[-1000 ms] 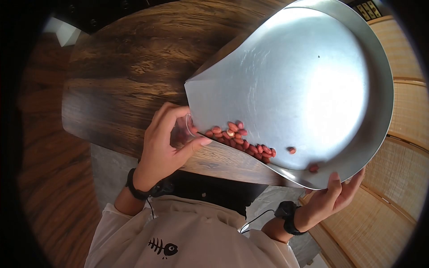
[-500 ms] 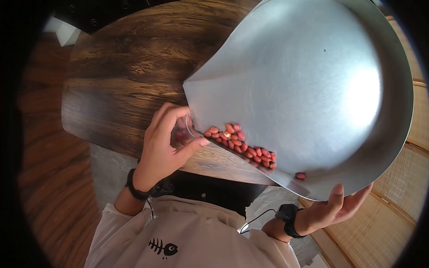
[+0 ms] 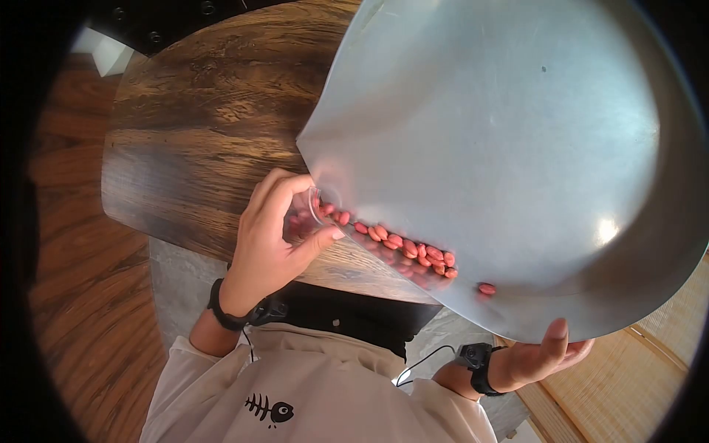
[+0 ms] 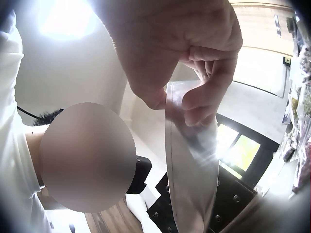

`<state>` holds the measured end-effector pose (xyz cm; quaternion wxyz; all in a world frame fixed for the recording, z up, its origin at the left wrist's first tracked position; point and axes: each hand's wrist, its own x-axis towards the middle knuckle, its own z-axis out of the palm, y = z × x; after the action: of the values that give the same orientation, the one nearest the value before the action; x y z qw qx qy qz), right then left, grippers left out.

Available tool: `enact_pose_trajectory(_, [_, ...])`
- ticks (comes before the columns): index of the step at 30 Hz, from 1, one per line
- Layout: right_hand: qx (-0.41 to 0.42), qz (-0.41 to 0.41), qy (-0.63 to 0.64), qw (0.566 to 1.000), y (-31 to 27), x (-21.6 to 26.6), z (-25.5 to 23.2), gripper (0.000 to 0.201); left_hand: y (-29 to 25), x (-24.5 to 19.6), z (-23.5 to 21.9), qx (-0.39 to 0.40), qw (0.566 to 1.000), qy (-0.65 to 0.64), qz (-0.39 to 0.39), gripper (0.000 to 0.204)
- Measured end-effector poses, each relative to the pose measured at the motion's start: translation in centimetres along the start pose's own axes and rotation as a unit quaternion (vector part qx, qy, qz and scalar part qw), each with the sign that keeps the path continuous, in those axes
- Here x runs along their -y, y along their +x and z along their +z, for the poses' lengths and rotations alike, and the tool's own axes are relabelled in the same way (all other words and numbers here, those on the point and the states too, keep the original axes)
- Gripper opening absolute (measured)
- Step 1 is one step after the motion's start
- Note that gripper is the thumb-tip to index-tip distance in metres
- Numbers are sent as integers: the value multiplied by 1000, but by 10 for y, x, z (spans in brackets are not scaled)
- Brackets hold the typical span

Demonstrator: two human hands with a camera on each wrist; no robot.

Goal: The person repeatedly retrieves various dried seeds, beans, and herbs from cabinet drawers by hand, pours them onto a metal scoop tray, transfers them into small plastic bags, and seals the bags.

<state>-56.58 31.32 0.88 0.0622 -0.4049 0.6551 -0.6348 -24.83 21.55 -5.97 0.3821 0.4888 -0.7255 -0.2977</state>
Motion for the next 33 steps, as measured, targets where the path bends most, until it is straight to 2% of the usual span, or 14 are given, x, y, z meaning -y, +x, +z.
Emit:
enact_pose_trajectory(6, [-25,10,18,999,-1,6,7,52,1,-3,-4,18,1000,-8,-15,51])
enact_pose_trajectory(9, [-28,-12,35,999,0,16,14,52,1,-3,-2,14,1000,-2,-7,51])
enact_pose_trajectory(11, [-65,-22,31,997,-7,25,21,52,0,-2,-1,12,1000,7,-2,51])
enact_pose_trajectory(15, [-52,-31,31,998,-2,26,23,53,-3,1,2,7,1000,17,-1,52])
enact_pose_trajectory(17, [-92,-21,27,995,-9,33,36,54,-2,0,0,11,1000,17,-7,52])
enact_pose_trajectory(19, [-57,-19,35,998,0,18,14,54,-2,-1,-1,15,1000,18,-15,53])
enact_pose_trajectory(21, [-24,-17,41,999,0,25,23,54,-2,0,-2,23,999,22,-20,55])
enact_pose_trajectory(23, [-95,-5,34,995,-7,32,35,54,-2,-2,-4,26,999,19,-18,56])
enact_pose_trajectory(33, [-93,-27,25,995,-11,31,36,57,-2,4,-3,24,999,32,12,55])
